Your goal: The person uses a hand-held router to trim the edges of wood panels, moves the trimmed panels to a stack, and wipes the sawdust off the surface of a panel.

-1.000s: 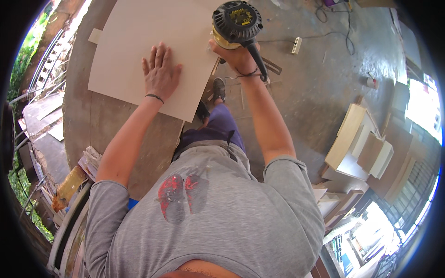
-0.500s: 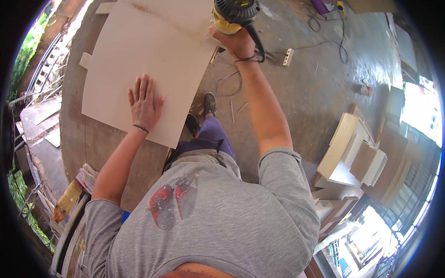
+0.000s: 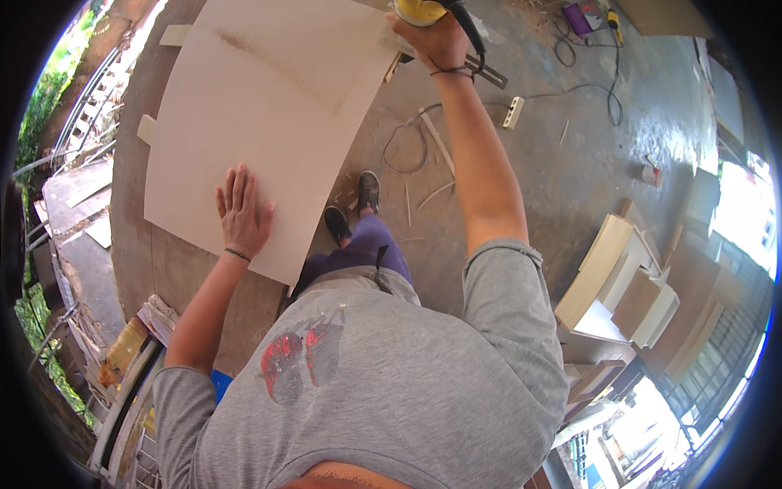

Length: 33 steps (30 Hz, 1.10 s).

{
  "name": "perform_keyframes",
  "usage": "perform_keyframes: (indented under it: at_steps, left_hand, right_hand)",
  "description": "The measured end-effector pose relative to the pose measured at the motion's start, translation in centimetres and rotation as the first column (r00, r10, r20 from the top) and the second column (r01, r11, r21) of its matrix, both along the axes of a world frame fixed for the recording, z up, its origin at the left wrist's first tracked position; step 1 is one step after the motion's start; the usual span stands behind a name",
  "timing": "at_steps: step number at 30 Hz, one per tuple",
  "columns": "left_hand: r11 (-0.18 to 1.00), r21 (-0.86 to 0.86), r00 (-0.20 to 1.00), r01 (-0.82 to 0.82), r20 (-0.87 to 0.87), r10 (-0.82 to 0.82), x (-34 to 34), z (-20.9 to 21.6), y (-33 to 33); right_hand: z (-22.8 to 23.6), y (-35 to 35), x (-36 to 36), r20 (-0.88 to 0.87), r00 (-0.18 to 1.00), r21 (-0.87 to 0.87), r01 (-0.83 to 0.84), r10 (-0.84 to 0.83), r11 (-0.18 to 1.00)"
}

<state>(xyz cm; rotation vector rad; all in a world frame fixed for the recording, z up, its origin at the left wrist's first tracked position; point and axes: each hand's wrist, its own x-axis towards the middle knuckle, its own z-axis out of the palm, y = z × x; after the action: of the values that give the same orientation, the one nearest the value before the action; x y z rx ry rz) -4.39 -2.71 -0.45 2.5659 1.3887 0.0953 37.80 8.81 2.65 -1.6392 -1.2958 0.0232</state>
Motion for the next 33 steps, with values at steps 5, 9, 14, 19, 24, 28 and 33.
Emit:
perform_keyframes:
  at_steps: [5, 9, 14, 19, 24, 28, 33]
  left_hand:
    - [1.0, 0.007, 1.0, 0.0, 0.02, 0.0, -0.3, -0.3, -0.1]
    - [1.0, 0.02, 1.0, 0.02, -0.003, -0.02, -0.5, -0.6, 0.1]
    - [0.996, 0.087, 0.993, 0.029, 0.109, -0.038, 1.5, -0.6, -0.1]
    - [0.984, 0.052, 0.975, 0.168, 0.137, -0.174, 13.1, -0.7, 2.4]
    - [0.99, 0.101, 0.981, 0.101, 0.157, -0.116, 23.4, -1.1, 9.8]
    - [0.994, 0.048, 0.986, 0.094, 0.133, -0.1, 28.9, -0.2, 14.0]
    - [0.993, -0.004, 0.966, 0.116, 0.235, -0.111, 29.3, -0.4, 14.8]
  right_hand:
    - [0.0, 1.1, 1.4, -0.093, 0.996, -0.098, -0.017, 0.008, 0.995]
    - [-0.4, 2.2, 3.3, -0.113, 0.994, -0.123, -0.003, -0.011, 0.992]
    - [0.0, 1.5, 5.0, -0.154, 0.988, 0.034, 0.039, -0.033, 0.999]
    - [-0.1, -2.9, 6.6, -0.199, 0.974, 0.073, 0.124, -0.107, 0.99]
    - [0.7, -8.6, 6.0, -0.295, 0.952, 0.045, 0.102, -0.084, 0.994]
    - [0.9, -12.5, 4.9, -0.332, 0.943, 0.051, 0.053, -0.033, 0.997]
    - [0.4, -13.9, 3.4, -0.45, 0.89, 0.136, -0.017, 0.077, 0.991]
